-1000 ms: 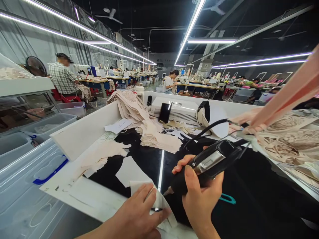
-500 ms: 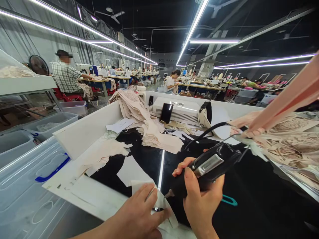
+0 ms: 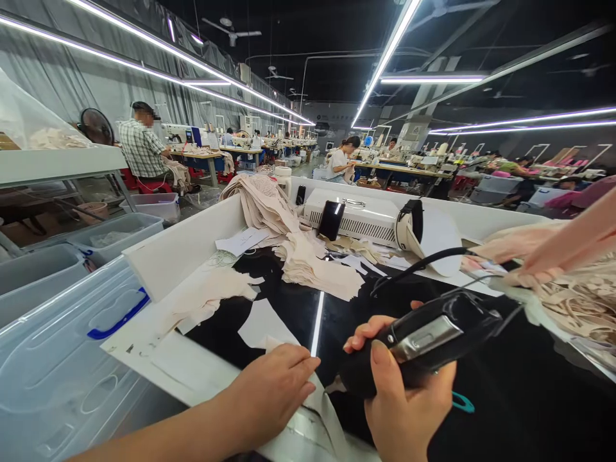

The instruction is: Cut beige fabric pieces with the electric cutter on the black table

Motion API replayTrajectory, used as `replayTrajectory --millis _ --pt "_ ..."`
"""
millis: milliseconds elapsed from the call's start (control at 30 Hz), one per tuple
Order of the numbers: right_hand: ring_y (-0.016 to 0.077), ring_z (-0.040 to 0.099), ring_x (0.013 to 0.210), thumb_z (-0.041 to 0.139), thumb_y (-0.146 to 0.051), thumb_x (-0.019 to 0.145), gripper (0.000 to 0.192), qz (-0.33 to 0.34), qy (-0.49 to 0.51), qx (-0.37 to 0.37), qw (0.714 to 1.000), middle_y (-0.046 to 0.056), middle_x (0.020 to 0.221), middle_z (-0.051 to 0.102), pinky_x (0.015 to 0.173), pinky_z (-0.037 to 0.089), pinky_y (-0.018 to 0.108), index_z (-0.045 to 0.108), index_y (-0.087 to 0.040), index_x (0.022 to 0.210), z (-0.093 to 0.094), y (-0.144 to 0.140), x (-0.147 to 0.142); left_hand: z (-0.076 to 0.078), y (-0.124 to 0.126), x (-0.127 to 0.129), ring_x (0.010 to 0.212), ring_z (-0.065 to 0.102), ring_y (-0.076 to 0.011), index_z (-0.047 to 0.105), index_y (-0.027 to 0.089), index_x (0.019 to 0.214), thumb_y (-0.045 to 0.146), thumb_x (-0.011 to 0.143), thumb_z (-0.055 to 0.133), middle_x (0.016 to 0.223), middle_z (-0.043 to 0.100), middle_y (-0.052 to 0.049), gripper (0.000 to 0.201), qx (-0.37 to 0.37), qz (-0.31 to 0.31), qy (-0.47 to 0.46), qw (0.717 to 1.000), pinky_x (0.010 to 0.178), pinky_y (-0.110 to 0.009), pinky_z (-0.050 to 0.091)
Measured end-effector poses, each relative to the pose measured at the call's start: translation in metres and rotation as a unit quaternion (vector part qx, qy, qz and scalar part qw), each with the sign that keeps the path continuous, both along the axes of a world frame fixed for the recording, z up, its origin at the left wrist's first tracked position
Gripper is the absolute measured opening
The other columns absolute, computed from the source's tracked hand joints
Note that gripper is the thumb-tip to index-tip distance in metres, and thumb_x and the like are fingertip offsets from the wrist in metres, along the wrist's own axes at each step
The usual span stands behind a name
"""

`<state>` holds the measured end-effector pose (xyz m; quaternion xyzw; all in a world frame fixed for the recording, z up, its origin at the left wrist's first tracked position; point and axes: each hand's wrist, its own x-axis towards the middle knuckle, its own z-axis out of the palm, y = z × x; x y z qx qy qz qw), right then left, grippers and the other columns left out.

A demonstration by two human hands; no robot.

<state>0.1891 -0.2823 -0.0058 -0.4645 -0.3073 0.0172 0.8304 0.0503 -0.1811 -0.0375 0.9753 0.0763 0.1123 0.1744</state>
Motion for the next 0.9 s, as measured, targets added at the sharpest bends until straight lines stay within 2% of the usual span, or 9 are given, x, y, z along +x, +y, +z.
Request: replayTrajectory --millis 167,367,467,633,767,900 --pt "0.0145 0.068 0.064 0.077 -0.018 0.088 0.058 -0.002 -0.001 0.005 1.000 -0.003 0.085 0.070 0.060 0.062 0.032 0.052 -0.031 0.138 -0.001 0.000 0.001 0.002 0.001 0.001 0.116 0.064 -0.0248 0.066 0.017 0.128 0.018 0.105 0.053 0.120 0.067 -0.009 0.026 0.002 -0.015 0.016 1.000 0.103 -0.039 0.056" --pt "0.0143 0.068 0.065 0.076 -0.016 0.088 0.056 0.001 -0.004 0.007 1.000 -0.003 0.085 0.070 0.061 0.062 0.031 0.054 -0.033 0.137 -0.001 0.000 0.000 0.000 0.006 -0.001 0.112 0.066 -0.0253 0.065 0.015 0.125 0.014 0.103 0.056 0.119 0.068 -0.010 0.024 0.023 -0.043 -0.009 0.999 0.098 -0.037 0.059" --pt "0.0139 0.068 0.064 0.076 -0.017 0.089 0.054 0.001 -0.010 0.008 1.000 -0.003 0.085 0.070 0.060 0.062 0.031 0.054 -0.033 0.136 -0.001 -0.001 -0.001 -0.007 0.010 -0.005 0.112 0.067 -0.0250 0.063 0.014 0.126 0.012 0.102 0.055 0.120 0.069 -0.010 0.025 0.052 -0.071 -0.039 0.995 0.095 -0.035 0.060" --pt "0.0139 0.068 0.065 0.076 -0.017 0.088 0.055 0.003 -0.015 0.013 1.000 -0.003 0.085 0.070 0.059 0.061 0.029 0.054 -0.034 0.136 -0.001 -0.002 -0.001 -0.017 0.016 -0.012 0.119 0.065 -0.0241 0.061 0.011 0.129 0.012 0.106 0.050 0.128 0.068 -0.013 0.026 0.120 -0.107 -0.087 0.983 0.101 -0.033 0.057" --pt "0.0141 0.068 0.065 0.076 -0.017 0.089 0.054 0.006 -0.016 0.010 1.000 -0.002 0.086 0.070 0.060 0.061 0.030 0.055 -0.034 0.136 -0.001 -0.001 -0.002 -0.015 0.019 -0.011 0.121 0.063 -0.0235 0.061 0.007 0.129 0.007 0.104 0.049 0.125 0.068 -0.013 0.027 0.177 -0.148 -0.105 0.967 0.106 -0.030 0.053" --pt "0.0137 0.068 0.065 0.076 -0.016 0.088 0.056 0.001 -0.021 0.008 1.000 -0.003 0.085 0.070 0.060 0.062 0.029 0.055 -0.034 0.137 0.000 -0.002 -0.002 -0.012 0.020 -0.012 0.109 0.065 -0.0221 0.059 0.007 0.128 0.007 0.103 0.049 0.113 0.069 -0.012 0.027 0.170 -0.155 -0.093 0.969 0.101 -0.031 0.054"
